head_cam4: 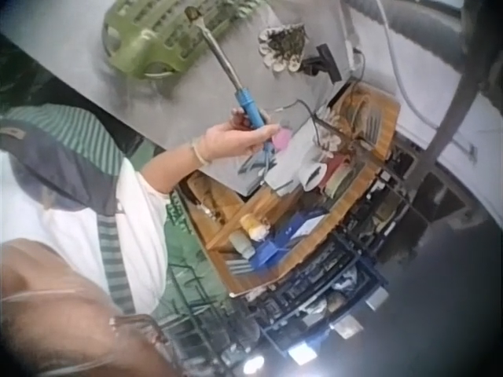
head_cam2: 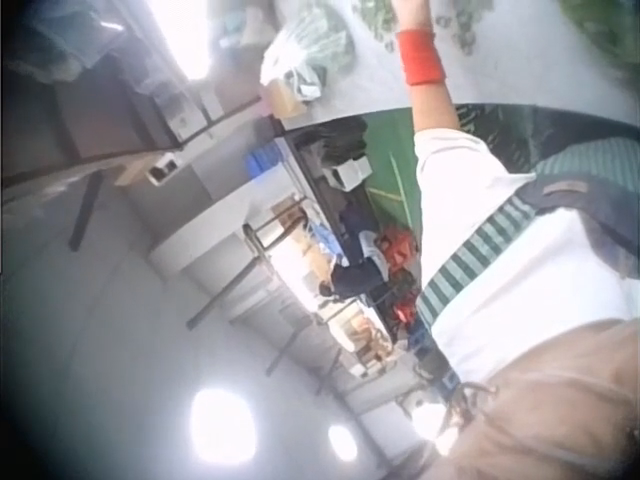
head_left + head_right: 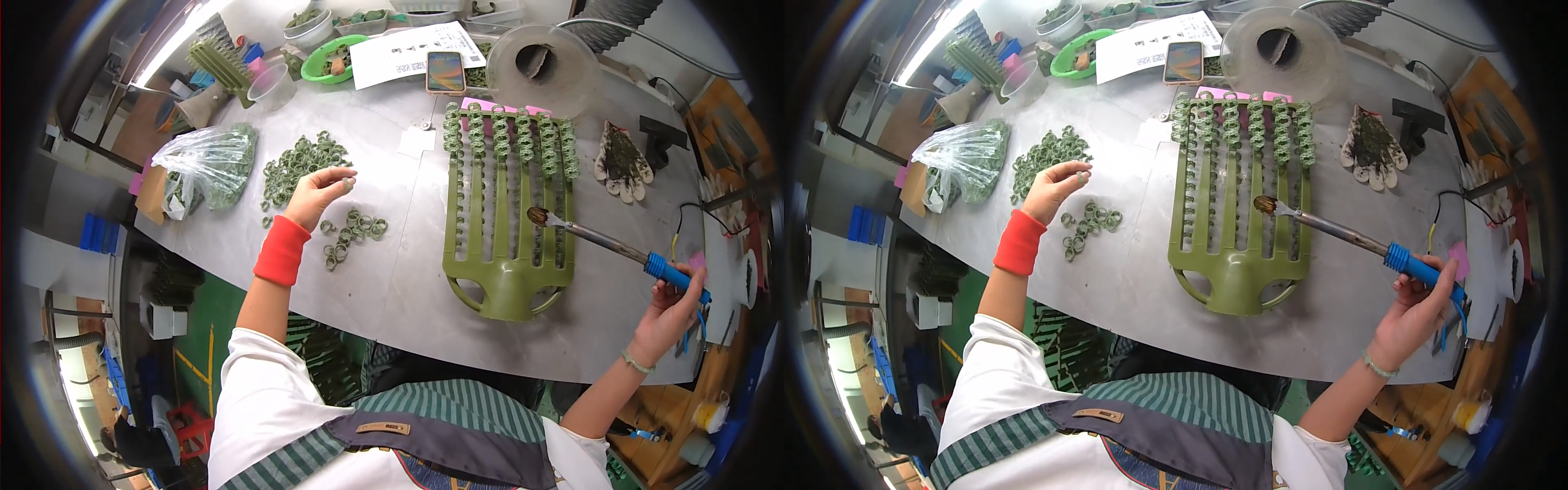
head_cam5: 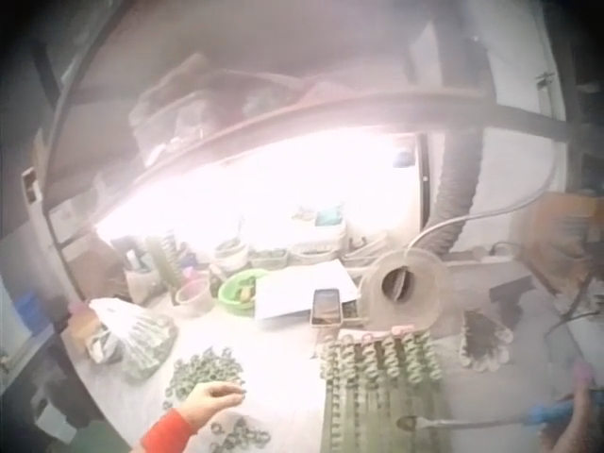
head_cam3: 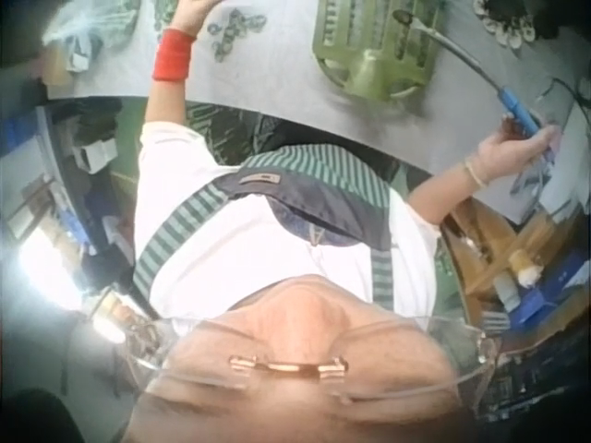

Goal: The person uses a soldering iron to melt and attach small green plastic rings onto a green plastic holder, picking the rings up one by one from a pile on the workbench.

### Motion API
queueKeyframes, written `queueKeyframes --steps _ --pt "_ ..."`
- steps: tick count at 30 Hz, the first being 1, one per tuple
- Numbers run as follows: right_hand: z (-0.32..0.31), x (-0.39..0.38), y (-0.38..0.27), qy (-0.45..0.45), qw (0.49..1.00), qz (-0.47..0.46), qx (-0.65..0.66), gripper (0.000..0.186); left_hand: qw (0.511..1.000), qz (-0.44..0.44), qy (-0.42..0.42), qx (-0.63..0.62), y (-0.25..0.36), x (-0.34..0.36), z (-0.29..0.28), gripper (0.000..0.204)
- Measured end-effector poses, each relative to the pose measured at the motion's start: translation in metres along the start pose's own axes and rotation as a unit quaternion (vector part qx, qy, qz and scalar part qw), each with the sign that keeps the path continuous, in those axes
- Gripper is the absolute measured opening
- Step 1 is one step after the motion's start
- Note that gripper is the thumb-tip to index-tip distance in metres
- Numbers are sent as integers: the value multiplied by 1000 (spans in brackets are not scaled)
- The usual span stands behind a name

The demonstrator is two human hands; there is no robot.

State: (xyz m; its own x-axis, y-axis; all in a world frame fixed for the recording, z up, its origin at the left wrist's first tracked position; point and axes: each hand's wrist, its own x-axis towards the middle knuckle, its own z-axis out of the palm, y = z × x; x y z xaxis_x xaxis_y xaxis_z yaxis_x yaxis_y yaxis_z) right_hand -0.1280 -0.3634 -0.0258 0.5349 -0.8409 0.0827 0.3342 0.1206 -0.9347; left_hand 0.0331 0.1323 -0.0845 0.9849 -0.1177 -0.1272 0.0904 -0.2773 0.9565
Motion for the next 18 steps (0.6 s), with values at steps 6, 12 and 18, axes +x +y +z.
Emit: queueKeyframes --steps 6,12,18 --pt "1 -1 0 -5 1000 -1 4 36 985 -125 -43 -108 23 -3 8 27" --pt "1 1 2 -1 1000 -6 11 37 971 -71 -132 -185 34 -1 16 31" --pt "5 -1 3 8 1000 -1 11 35 986 -34 -122 -106 56 0 48 31"
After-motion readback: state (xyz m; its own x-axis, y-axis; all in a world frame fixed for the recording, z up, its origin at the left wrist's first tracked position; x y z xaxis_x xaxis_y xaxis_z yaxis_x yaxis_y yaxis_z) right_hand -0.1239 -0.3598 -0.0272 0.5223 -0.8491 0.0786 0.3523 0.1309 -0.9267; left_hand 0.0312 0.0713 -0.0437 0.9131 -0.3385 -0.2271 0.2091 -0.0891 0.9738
